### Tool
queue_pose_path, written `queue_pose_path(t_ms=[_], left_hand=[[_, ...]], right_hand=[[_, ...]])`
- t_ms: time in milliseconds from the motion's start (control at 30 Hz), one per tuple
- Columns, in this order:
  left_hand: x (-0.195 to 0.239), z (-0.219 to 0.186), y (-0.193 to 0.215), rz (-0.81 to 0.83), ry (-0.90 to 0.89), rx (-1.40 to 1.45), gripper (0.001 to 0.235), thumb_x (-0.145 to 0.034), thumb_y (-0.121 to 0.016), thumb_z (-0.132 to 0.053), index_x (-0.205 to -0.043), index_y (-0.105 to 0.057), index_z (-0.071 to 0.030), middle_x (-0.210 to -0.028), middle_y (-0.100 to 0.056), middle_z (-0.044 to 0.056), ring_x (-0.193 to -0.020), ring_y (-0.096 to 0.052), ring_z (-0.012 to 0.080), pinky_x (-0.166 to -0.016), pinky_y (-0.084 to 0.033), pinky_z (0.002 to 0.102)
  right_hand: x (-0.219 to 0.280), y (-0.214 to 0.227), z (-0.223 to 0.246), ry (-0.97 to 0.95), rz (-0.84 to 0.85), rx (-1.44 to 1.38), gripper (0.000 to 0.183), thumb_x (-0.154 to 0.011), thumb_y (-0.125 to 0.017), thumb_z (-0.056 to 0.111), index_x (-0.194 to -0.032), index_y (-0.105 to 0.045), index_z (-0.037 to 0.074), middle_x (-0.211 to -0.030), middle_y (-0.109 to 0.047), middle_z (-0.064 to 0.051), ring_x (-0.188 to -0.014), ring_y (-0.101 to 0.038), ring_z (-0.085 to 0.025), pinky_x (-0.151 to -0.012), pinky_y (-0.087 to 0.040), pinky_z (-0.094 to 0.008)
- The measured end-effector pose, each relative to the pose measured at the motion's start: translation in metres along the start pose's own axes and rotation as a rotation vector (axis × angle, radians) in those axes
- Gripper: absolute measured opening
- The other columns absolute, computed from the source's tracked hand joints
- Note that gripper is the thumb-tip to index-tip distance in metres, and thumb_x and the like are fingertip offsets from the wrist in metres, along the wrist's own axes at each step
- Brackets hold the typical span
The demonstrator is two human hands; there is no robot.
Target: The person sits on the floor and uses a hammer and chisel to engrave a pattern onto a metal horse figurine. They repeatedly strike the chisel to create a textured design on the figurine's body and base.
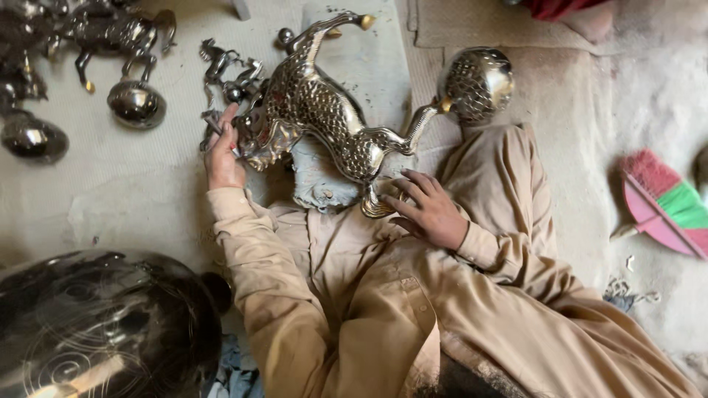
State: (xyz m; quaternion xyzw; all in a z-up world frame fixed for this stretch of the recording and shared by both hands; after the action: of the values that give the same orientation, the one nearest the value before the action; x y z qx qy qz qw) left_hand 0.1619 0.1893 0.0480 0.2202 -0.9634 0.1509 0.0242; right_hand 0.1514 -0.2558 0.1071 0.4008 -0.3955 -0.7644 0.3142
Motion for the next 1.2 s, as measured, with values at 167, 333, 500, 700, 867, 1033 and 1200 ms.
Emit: queue_pose_path(t_ms=[167, 333, 500, 700, 867, 1033, 1200], left_hand=[[0.003, -0.031, -0.017, 0.188, 0.108, 0.094, 0.043, -0.105, -0.058, -0.022, -0.141, -0.055, 0.002, -0.126, -0.071, 0.007, -0.114, -0.067, 0.0182, -0.102, -0.055, 0.033], [0.018, -0.076, -0.045, 0.301, 0.067, 0.163, 0.036, -0.112, -0.06, -0.028, -0.131, -0.062, 0.002, -0.114, -0.072, 0.013, -0.099, -0.072, 0.0202, -0.091, -0.058, 0.033], [0.008, -0.094, -0.103, 0.374, -0.098, 0.262, 0.027, -0.11, -0.06, -0.034, -0.115, -0.062, -0.007, -0.105, -0.069, 0.005, -0.09, -0.07, 0.0164, -0.085, -0.059, 0.032], [0.003, -0.116, -0.191, 0.368, -0.257, 0.31, 0.023, -0.113, -0.058, -0.034, -0.107, -0.058, -0.011, -0.09, -0.061, 0.001, -0.065, -0.05, 0.0084, -0.056, -0.044, 0.023], [0.028, -0.156, -0.265, 0.418, -0.376, 0.224, 0.023, -0.119, -0.052, -0.032, -0.114, -0.053, -0.009, -0.094, -0.056, 0.0, -0.064, -0.043, 0.0078, -0.052, -0.034, 0.022], [0.123, -0.181, -0.288, 0.322, -0.57, -0.127, 0.021, -0.122, -0.056, -0.029, -0.125, -0.049, -0.009, -0.103, -0.058, 0.002, -0.065, -0.042, 0.0069, -0.055, -0.038, 0.023], [0.207, -0.158, -0.287, 0.357, -0.496, -0.153, 0.028, -0.117, -0.059, -0.029, -0.132, -0.045, -0.009, -0.093, -0.059, 0.007, -0.067, -0.045, 0.0045, -0.06, -0.039, 0.017]], right_hand=[[0.003, -0.018, -0.014, -0.106, 0.025, -0.083, 0.042, -0.091, -0.071, 0.022, -0.131, -0.062, 0.011, -0.134, -0.054, -0.013, -0.13, -0.05, -0.037, -0.108, -0.048, -0.048], [0.015, -0.004, -0.041, -0.009, -0.158, -0.376, 0.044, -0.082, -0.075, 0.029, -0.119, -0.07, 0.004, -0.119, -0.055, -0.013, -0.116, -0.051, -0.033, -0.099, -0.046, -0.044], [0.032, 0.003, -0.064, -0.084, -0.499, -0.727, 0.038, -0.079, -0.082, 0.031, -0.11, -0.078, 0.008, -0.112, -0.069, -0.009, -0.109, -0.06, -0.024, -0.095, -0.049, -0.036], [0.035, 0.017, -0.116, -0.31, -0.62, -0.931, 0.018, -0.093, -0.084, 0.024, -0.102, -0.078, 0.009, -0.11, -0.073, -0.009, -0.101, -0.067, -0.02, -0.085, -0.058, -0.033], [0.033, 0.048, -0.158, -0.078, -0.736, -1.394, 0.025, -0.096, -0.081, 0.031, -0.107, -0.075, 0.009, -0.11, -0.074, -0.009, -0.097, -0.07, -0.019, -0.086, -0.06, -0.037], [0.037, 0.088, -0.195, -0.099, -0.921, -1.34, 0.043, -0.107, -0.056, 0.051, -0.107, -0.068, 0.009, -0.101, -0.072, -0.012, -0.073, -0.068, -0.016, -0.052, -0.052, -0.027], [0.022, 0.101, -0.224, -0.133, -0.919, -1.256, 0.043, -0.112, -0.054, 0.051, -0.107, -0.065, 0.009, -0.084, -0.067, -0.008, -0.071, -0.063, -0.018, -0.067, -0.049, -0.037]])
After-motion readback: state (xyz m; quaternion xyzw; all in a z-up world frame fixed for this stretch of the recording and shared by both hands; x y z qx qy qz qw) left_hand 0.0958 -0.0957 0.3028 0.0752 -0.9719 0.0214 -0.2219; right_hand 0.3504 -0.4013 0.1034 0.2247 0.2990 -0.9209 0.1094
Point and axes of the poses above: each hand's wrist, its own x-axis away from the middle knuckle, its own y-axis out of the back of the hand, z = x × y, the point moved 1 cm from there along -x, towards the middle knuckle
